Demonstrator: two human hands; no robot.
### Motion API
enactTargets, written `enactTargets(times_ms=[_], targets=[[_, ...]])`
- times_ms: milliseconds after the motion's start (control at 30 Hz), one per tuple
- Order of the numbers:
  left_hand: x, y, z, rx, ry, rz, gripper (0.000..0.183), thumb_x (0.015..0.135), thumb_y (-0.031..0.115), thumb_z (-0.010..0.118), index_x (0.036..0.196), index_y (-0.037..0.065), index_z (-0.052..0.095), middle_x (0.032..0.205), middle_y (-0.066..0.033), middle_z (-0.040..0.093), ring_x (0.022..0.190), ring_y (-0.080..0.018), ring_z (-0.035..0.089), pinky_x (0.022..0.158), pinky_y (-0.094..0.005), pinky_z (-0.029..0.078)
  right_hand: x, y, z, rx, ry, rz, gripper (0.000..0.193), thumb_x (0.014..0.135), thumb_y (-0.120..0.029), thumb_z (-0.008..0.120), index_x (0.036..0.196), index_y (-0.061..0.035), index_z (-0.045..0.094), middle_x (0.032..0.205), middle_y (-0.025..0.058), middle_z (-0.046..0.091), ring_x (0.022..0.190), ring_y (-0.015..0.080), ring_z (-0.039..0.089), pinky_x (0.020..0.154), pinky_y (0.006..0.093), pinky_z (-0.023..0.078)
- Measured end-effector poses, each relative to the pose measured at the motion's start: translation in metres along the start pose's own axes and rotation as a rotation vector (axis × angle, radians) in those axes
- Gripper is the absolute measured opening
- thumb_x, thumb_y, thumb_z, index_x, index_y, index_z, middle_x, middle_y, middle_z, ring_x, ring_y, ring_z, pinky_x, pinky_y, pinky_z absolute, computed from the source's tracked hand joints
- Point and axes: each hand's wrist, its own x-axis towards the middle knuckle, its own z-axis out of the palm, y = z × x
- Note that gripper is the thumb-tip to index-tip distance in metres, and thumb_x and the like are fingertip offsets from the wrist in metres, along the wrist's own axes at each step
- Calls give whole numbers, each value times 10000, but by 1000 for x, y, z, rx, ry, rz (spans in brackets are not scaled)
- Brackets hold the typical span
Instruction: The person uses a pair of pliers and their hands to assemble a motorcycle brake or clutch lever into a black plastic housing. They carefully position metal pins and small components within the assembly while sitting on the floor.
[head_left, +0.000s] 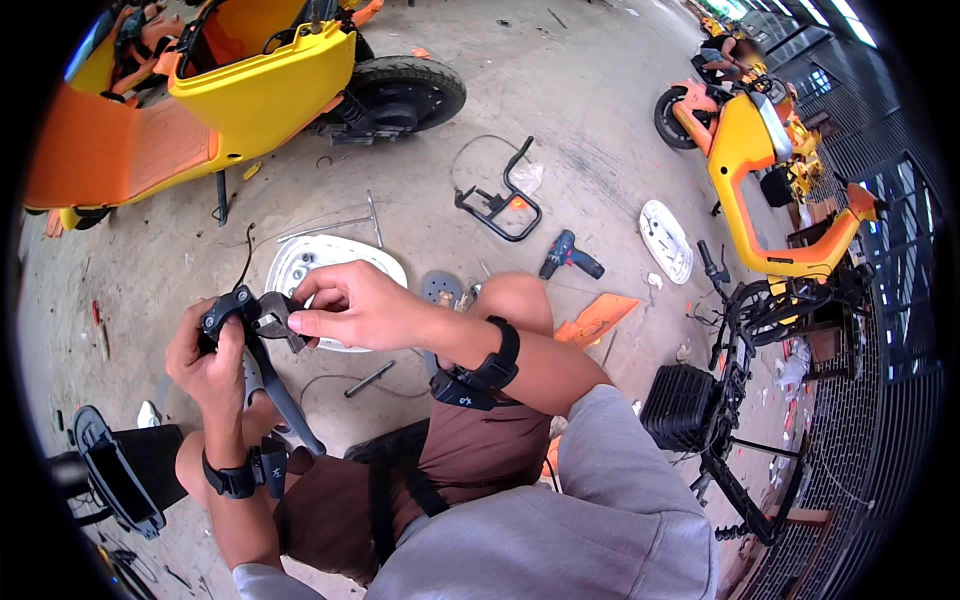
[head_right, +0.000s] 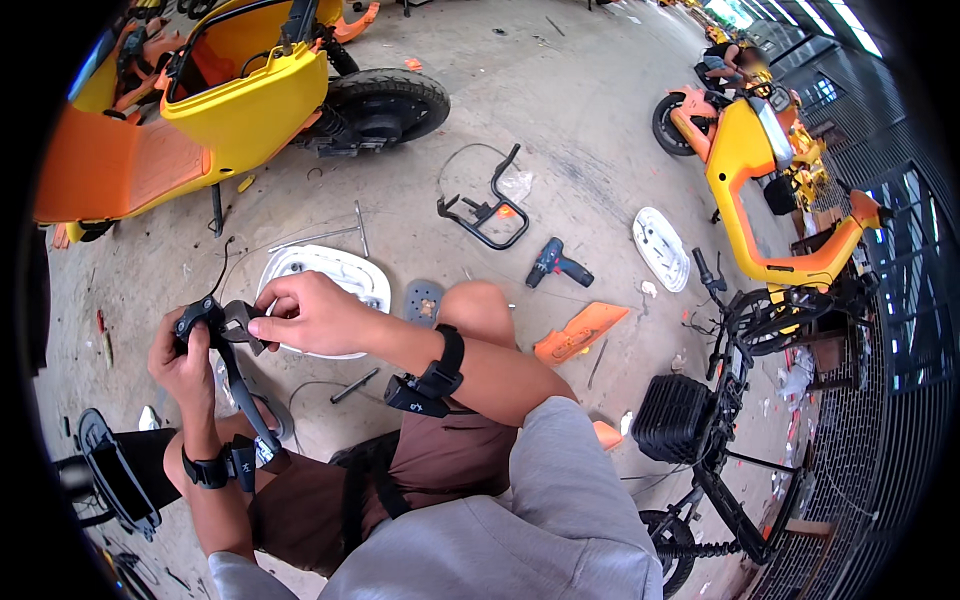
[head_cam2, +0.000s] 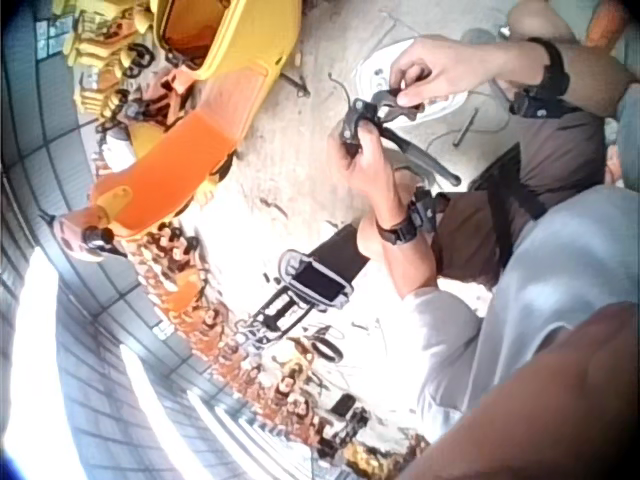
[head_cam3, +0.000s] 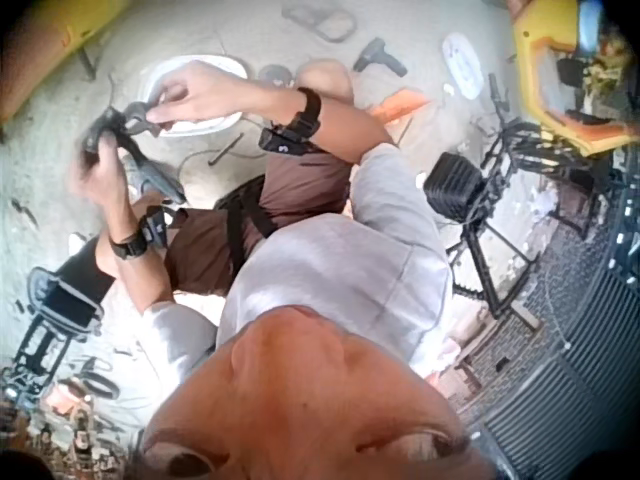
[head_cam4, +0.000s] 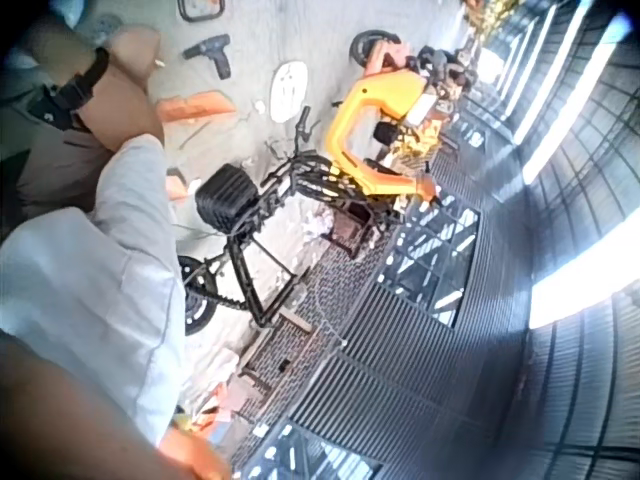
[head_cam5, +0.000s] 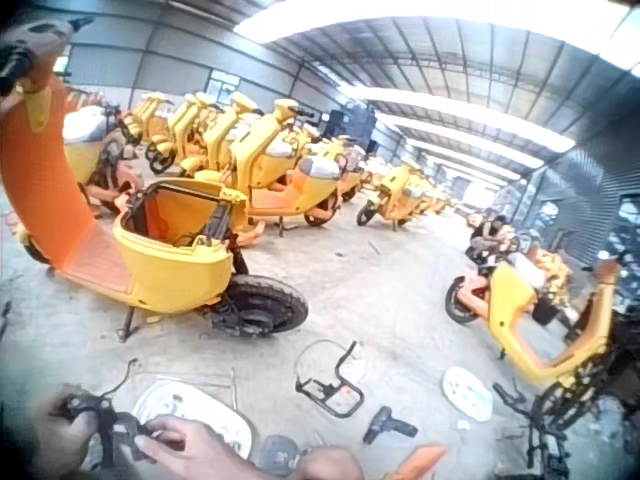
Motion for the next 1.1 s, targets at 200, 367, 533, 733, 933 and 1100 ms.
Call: enactTargets(times_ms=[200, 367, 533, 733, 933, 1100], targets=[[0, 0, 5, -2, -20, 5, 102, 794, -21, 641, 893, -42, 643, 741, -10, 589, 662, -71, 508, 600, -201, 400, -6, 0, -4, -42, 32, -54, 328, 919, -108, 653, 1177, 86, 597, 914, 129, 704, 844, 140, 674, 768, 268, 524], [1, 8, 1, 28, -22, 38, 124, 766, -20, 643, 888, -43, 652, 718, -36, 597, 637, -83, 517, 583, -209, 401, -1, 0, 0, -82, 32, -20, 329, 905, -107, 669, 1166, 85, 614, 912, 107, 707, 827, 112, 658, 774, 273, 519], [9, 14, 8, 77, -58, 126, 130, 684, -12, 677, 814, -7, 672, 634, -24, 558, 539, -71, 489, 499, -231, 371, -12, -14, 1, -2, 104, 18, 313, 914, -83, 652, 1170, 93, 608, 917, 112, 703, 834, 119, 667, 738, 256, 519], [7, 13, 2, 48, -2, 110, 111, 701, -12, 681, 811, -18, 670, 611, -14, 546, 521, -60, 467, 476, -222, 358, -7, -14, 8, -27, 56, 49, 316, 929, -89, 640, 1191, 82, 599, 909, 93, 693, 836, 104, 654, 730, 243, 501], [7, 13, 3, 55, -23, 118, 131, 692, -18, 677, 823, -20, 672, 624, -17, 547, 539, -74, 469, 492, -227, 355, -6, -5, 5, -11, 53, -11, 322, 926, -98, 647, 1193, 74, 594, 885, 93, 697, 795, 103, 651, 717, 248, 501], [5, 11, 4, 89, -1, 56, 135, 704, 3, 668, 837, -21, 664, 644, -40, 570, 563, -95, 522, 555, -230, 411, -7, -6, -1, -74, 45, -19, 325, 919, -108, 646, 1188, 69, 600, 827, 106, 710, 772, 111, 654, 705, 264, 509]])
